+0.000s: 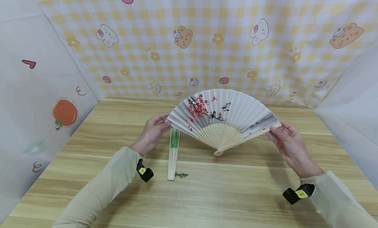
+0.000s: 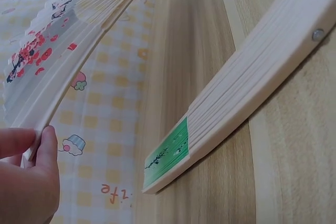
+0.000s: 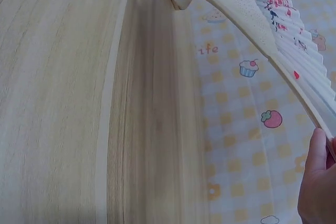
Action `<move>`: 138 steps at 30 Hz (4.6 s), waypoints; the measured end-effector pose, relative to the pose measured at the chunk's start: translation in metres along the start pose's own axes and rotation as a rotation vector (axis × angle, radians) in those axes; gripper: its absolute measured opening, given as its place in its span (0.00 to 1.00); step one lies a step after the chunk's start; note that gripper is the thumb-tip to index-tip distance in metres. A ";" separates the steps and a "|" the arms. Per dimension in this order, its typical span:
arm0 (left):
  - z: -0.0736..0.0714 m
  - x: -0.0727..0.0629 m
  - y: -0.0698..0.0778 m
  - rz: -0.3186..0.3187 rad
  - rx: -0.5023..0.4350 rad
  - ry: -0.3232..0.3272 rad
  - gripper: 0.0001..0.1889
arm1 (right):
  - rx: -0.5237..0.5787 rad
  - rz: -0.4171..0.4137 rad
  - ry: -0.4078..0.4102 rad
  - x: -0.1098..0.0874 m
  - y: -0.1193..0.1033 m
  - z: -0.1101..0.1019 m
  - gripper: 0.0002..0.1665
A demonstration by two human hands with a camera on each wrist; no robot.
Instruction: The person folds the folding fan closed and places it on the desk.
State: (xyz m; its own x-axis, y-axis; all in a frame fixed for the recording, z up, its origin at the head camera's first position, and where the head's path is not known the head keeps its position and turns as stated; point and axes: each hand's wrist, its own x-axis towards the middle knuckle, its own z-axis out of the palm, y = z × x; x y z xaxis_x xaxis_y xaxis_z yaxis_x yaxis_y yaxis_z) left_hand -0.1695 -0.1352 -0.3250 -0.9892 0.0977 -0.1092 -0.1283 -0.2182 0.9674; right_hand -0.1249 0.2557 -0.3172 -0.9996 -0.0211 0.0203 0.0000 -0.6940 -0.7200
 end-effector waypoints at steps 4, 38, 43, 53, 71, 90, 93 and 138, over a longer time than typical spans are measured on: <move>-0.001 -0.001 0.000 0.014 0.017 -0.005 0.21 | -0.006 0.006 -0.007 0.000 0.001 0.002 0.13; 0.011 -0.005 0.003 0.063 -0.010 -0.079 0.19 | -0.100 0.083 -0.083 0.004 0.010 0.019 0.12; 0.016 -0.004 0.005 0.065 -0.012 -0.087 0.19 | -0.132 0.099 -0.079 0.005 0.011 0.024 0.12; 0.023 -0.003 0.007 0.077 -0.022 -0.105 0.19 | -0.155 0.101 -0.103 0.005 0.012 0.030 0.11; 0.032 -0.002 0.005 0.083 -0.030 -0.129 0.18 | -0.188 0.129 -0.138 0.005 0.016 0.037 0.10; 0.039 -0.002 0.005 0.092 -0.078 -0.184 0.17 | -0.205 0.147 -0.147 0.006 0.020 0.041 0.09; 0.040 -0.002 0.005 0.082 -0.079 -0.187 0.17 | -0.213 0.152 -0.144 0.007 0.021 0.042 0.08; 0.058 -0.005 0.007 0.068 -0.028 -0.281 0.21 | -0.321 0.160 -0.171 0.007 0.032 0.057 0.07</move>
State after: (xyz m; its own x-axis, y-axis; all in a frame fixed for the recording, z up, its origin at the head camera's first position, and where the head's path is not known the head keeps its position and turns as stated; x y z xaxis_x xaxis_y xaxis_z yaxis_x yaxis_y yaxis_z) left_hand -0.1619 -0.0809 -0.3042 -0.9377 0.3464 0.0269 -0.0682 -0.2594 0.9634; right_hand -0.1303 0.1927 -0.3005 -0.9684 -0.2489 -0.0138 0.1188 -0.4123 -0.9033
